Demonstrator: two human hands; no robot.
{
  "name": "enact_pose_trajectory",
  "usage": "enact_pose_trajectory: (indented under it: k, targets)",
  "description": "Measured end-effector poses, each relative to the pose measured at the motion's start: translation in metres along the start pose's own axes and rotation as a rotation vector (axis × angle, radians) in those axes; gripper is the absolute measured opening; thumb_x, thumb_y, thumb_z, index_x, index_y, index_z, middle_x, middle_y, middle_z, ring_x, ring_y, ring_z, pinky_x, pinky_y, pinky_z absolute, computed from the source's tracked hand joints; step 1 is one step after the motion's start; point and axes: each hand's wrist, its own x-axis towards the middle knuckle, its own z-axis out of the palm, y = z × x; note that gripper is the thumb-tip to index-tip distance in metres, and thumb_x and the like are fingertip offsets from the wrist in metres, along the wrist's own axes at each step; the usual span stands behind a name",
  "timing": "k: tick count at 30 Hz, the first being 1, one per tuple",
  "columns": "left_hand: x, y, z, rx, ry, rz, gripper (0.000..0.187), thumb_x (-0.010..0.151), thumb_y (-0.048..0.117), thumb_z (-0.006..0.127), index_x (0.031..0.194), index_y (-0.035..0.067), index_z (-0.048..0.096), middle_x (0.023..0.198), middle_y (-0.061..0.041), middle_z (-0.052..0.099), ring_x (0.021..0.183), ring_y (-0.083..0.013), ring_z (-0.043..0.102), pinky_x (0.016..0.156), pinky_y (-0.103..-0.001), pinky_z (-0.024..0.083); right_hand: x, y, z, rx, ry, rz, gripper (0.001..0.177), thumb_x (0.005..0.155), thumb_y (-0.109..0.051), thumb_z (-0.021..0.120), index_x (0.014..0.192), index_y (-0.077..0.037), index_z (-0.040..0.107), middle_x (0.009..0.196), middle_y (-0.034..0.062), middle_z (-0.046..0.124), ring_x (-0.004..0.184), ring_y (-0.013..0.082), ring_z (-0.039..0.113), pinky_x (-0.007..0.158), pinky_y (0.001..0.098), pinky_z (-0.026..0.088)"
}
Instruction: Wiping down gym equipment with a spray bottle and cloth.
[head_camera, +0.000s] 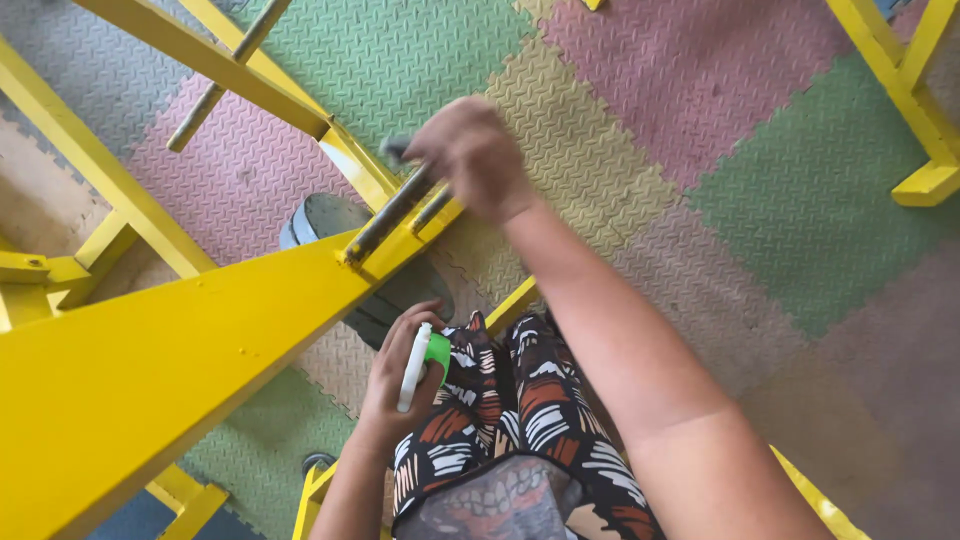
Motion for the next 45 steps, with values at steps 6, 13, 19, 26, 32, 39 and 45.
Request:
enact_pose_trajectory:
  k: [6,13,19,26,32,39,45]
  targets:
    - [0.01,-0.027,0.011,0.026,0.091,0.01,0.047,0.082,-0.003,0.06,0.129,0.001,0.055,0.138,-0.021,0.058,0.129,-0.0385,0.06,0.109,-0.042,0.045,-0.098,0.068,-0.004,0.862,0.471,0.969,0.05,0.105,-0.05,0.049,0.12,-0.008,0.071,0.105,0.0045,0.073,0.09,0.0129,0.069,0.081,0.0302,0.058]
    - [-0.01,-0.059,0.01,0.082,0.138,-0.053,0.052,0.082,-0.002,0.061,0.134,0.0,0.054,0.135,-0.019,0.06,0.123,-0.0344,0.064,0.106,-0.041,0.049,-0.1,-0.08,0.089,1.298,-0.24,1.05,0.049,0.112,-0.042,0.048,0.127,0.0,0.07,0.108,0.0061,0.069,0.097,0.0144,0.058,0.087,0.0324,0.05]
    - [-0.02,-0.075,-0.011,0.114,0.198,-0.143,0.047,0.076,-0.002,0.06,0.123,0.001,0.058,0.134,-0.019,0.061,0.121,-0.0331,0.065,0.105,-0.042,0.05,-0.162,-0.022,0.196,1.177,-0.247,1.081,0.054,0.108,-0.04,0.04,0.144,-0.001,0.054,0.145,0.0054,0.058,0.135,0.014,0.05,0.117,0.0279,0.033]
    - [-0.016,-0.079,-0.016,0.188,0.162,-0.108,0.044,0.075,-0.002,0.061,0.118,0.001,0.058,0.132,-0.018,0.063,0.121,-0.0359,0.063,0.107,-0.044,0.047,-0.172,-0.017,0.204,1.082,-0.14,1.008,0.055,0.107,-0.035,0.046,0.143,0.005,0.056,0.145,0.015,0.06,0.135,0.0198,0.052,0.116,0.0324,0.037]
    - [0.002,-0.078,-0.012,0.195,0.15,-0.108,0.046,0.073,-0.002,0.064,0.119,0.0,0.059,0.127,-0.016,0.066,0.117,-0.0356,0.065,0.104,-0.043,0.049,-0.156,-0.077,0.128,1.154,-0.085,0.829,0.054,0.11,-0.034,0.04,0.15,0.002,0.049,0.158,0.0129,0.049,0.15,0.0182,0.04,0.125,0.0309,0.026]
    - [0.022,-0.079,-0.004,0.023,0.122,-0.096,0.041,0.077,-0.003,0.062,0.118,0.002,0.057,0.132,-0.019,0.063,0.124,-0.0357,0.066,0.107,-0.043,0.05,-0.207,0.054,0.257,0.682,-0.208,0.72,0.037,0.1,-0.027,0.064,0.129,-0.004,0.065,0.13,0.0143,0.068,0.124,0.0232,0.063,0.106,0.0369,0.049]
    - [0.022,-0.076,-0.005,0.008,0.084,-0.113,0.043,0.077,-0.003,0.061,0.119,0.003,0.056,0.133,-0.019,0.062,0.123,-0.0368,0.066,0.106,-0.043,0.051,-0.111,0.081,0.194,0.348,-0.712,0.725,0.044,0.097,-0.027,0.064,0.14,-0.02,0.066,0.119,0.0149,0.07,0.113,0.0302,0.068,0.101,0.0409,0.05]
